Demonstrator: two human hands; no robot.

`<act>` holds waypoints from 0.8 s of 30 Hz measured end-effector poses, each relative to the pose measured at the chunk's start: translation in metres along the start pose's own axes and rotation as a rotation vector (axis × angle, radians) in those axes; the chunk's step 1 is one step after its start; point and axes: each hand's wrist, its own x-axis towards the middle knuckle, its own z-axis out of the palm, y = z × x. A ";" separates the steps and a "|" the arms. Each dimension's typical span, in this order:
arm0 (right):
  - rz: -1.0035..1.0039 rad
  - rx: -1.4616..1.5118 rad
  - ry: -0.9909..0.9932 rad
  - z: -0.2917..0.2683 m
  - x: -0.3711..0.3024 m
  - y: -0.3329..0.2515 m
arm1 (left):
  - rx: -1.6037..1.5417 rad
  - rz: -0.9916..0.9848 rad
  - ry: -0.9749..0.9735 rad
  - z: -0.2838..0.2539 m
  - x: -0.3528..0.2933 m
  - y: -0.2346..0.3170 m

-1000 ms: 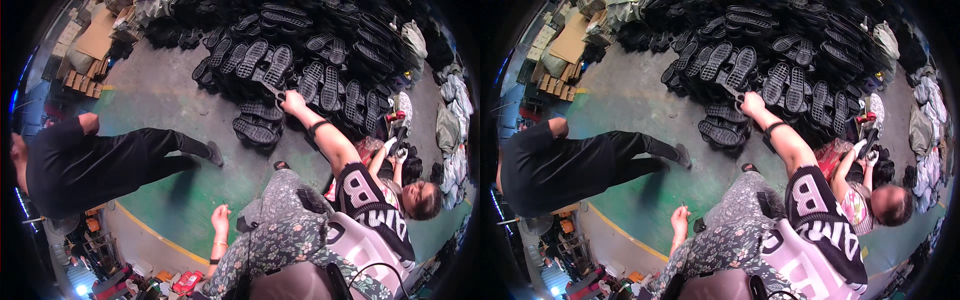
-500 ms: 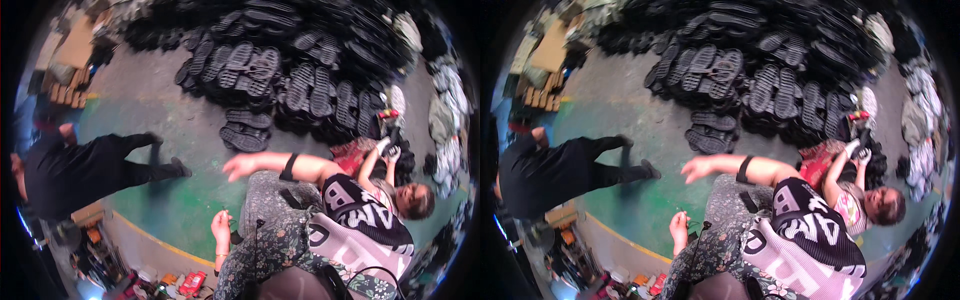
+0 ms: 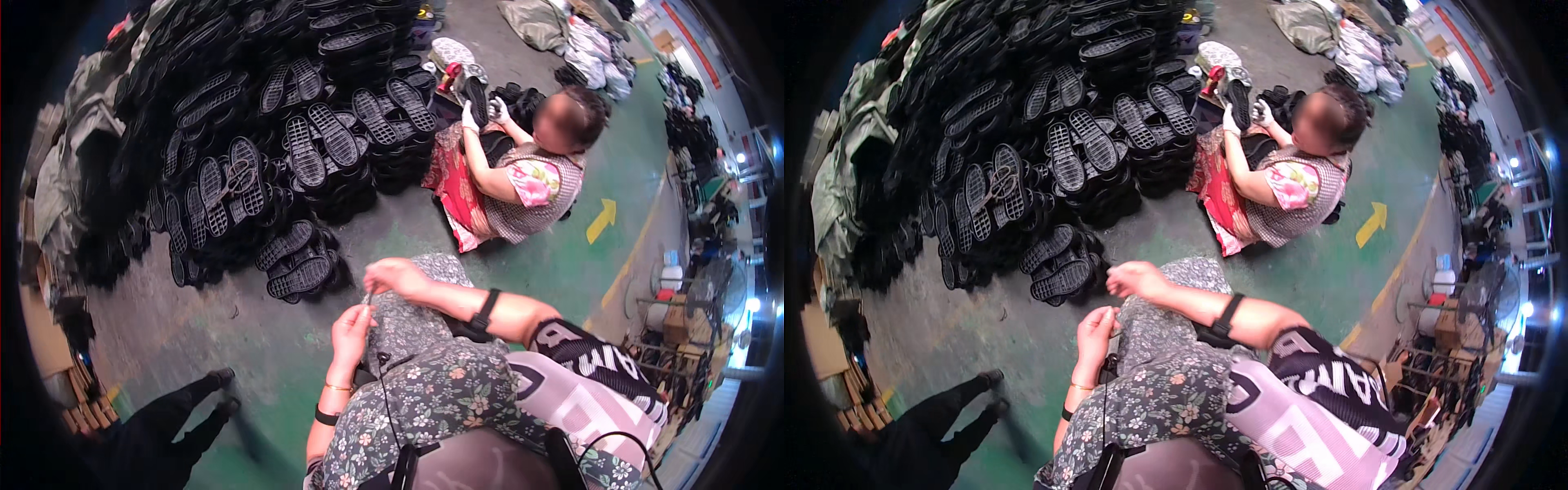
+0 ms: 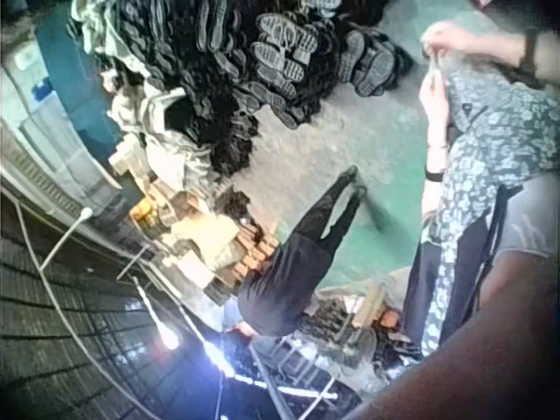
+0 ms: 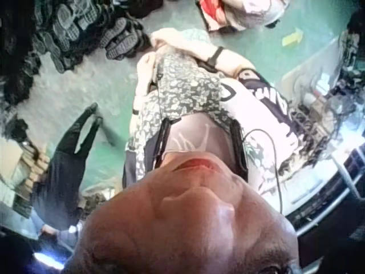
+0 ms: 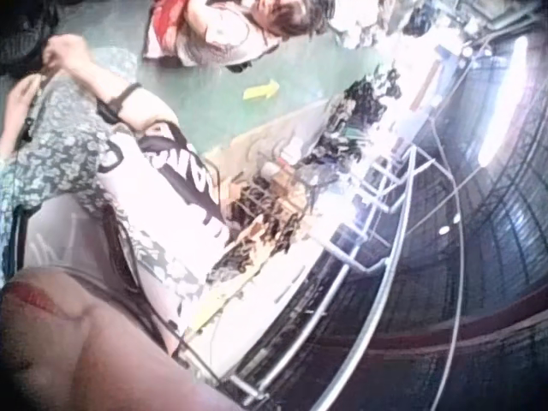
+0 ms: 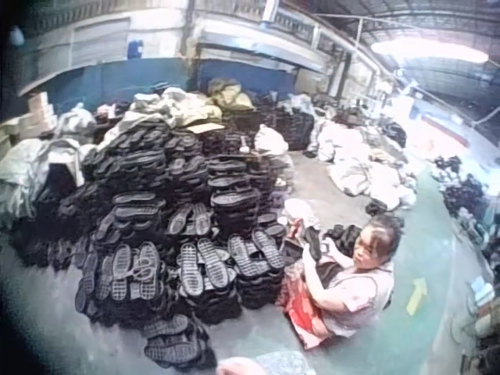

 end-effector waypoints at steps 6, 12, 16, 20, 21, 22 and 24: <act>-0.254 0.664 0.619 -0.072 -0.104 0.006 | 0.334 0.080 -0.277 0.014 -0.030 -0.025; -0.420 0.763 0.709 -0.144 -0.184 0.035 | 0.527 0.184 -0.460 0.052 -0.025 -0.058; -0.492 0.793 0.747 -0.165 -0.222 0.054 | 0.614 0.226 -0.489 0.086 -0.034 -0.060; -0.511 0.772 0.736 -0.203 -0.255 0.082 | 0.623 0.172 -0.468 0.129 -0.041 -0.083; -0.515 0.777 0.727 -0.210 -0.264 0.085 | 0.630 0.177 -0.463 0.139 -0.045 -0.086; -0.507 0.735 0.753 -0.216 -0.275 0.088 | 0.640 0.164 -0.455 0.150 -0.049 -0.089; -0.501 0.693 0.773 -0.231 -0.295 0.100 | 0.652 0.153 -0.443 0.171 -0.055 -0.095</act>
